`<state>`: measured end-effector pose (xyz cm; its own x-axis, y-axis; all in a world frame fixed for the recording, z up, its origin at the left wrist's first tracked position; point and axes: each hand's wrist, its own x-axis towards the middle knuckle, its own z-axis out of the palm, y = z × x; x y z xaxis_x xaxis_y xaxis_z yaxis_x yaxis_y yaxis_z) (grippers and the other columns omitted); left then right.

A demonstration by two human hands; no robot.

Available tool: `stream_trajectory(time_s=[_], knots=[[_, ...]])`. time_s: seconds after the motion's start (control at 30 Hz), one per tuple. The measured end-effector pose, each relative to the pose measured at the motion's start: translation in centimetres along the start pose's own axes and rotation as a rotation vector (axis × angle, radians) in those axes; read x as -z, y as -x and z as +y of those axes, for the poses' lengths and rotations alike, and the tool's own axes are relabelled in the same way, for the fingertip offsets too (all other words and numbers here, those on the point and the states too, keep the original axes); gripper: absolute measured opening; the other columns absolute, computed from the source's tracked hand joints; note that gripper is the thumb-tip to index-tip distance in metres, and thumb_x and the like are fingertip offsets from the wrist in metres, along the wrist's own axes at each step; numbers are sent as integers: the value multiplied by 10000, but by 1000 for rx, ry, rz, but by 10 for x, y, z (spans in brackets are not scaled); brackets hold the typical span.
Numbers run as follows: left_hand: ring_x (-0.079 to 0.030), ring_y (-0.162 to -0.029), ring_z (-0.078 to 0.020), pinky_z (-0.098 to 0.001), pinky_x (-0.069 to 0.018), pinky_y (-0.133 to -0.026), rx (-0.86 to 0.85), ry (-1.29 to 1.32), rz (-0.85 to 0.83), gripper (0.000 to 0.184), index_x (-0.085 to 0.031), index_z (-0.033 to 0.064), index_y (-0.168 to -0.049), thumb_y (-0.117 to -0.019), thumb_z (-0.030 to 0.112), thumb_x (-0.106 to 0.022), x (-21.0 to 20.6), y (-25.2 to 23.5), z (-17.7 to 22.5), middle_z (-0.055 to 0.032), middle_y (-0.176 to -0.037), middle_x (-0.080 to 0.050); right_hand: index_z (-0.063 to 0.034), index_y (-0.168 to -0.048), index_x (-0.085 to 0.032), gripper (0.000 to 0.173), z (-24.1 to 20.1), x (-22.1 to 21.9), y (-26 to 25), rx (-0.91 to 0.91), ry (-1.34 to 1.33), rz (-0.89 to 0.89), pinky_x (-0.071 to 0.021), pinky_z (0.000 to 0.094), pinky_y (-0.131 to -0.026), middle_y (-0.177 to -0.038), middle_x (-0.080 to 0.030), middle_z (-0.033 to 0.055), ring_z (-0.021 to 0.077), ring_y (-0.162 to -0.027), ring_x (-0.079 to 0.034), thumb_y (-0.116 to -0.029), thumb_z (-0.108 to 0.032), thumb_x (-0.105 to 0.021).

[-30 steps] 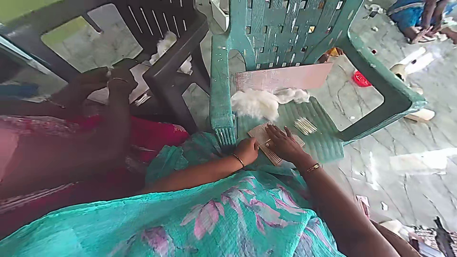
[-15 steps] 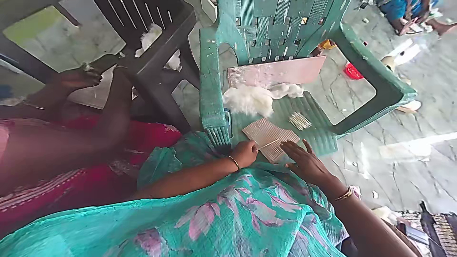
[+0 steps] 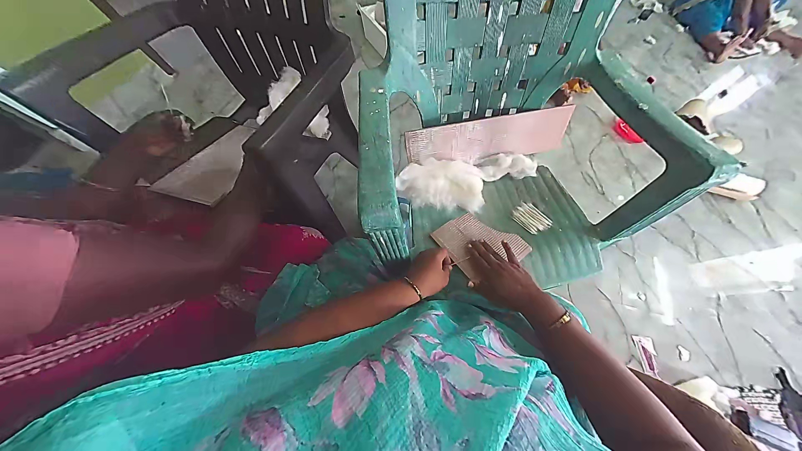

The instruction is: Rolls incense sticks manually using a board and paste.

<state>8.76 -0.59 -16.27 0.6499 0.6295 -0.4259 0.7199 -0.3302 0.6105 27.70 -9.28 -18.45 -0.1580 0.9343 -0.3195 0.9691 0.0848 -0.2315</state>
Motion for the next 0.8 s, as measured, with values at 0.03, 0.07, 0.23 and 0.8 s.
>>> stream_trajectory(time_s=[0.03,0.07,0.23,0.8], knots=[[-627,-1185,-320,-466,-470,-1062,-15,-7,-20,279,-636,-61,-1214,-1072,140,-504,-1,1,0,-227,-1216,-655,-83,-1644,-209,775,-1,-1,11,-6,5,-33,2,632,-1248,-1724,-169,95,246,-1602,-109,-1053,-532,-431],[-626,-1190,-318,-466,-468,-1065,-34,-18,-41,282,-639,-56,-1216,-1072,145,-504,-2,1,0,-224,-1221,-656,-87,-1647,-200,775,-2,-2,22,-9,14,-47,5,638,-1246,-1725,-165,94,244,-1602,-109,-1052,-527,-431],[-620,-1201,-334,-479,-457,-1074,-102,-64,-104,292,-639,-62,-1222,-1073,150,-504,-10,5,4,-229,-1234,-652,-77,-1510,-505,597,-3,-14,63,67,21,190,-131,712,-1204,-1583,-483,81,285,-1508,-388,-1034,-437,-532],[-659,-1126,-299,-438,-489,-1037,-285,-4,-43,281,-684,-66,-1153,-1063,134,-510,-12,16,9,-217,-1164,-691,-145,-862,-754,190,11,-35,51,44,-5,838,-427,612,-1022,-900,-773,9,263,-1057,-714,-967,-92,-605]])
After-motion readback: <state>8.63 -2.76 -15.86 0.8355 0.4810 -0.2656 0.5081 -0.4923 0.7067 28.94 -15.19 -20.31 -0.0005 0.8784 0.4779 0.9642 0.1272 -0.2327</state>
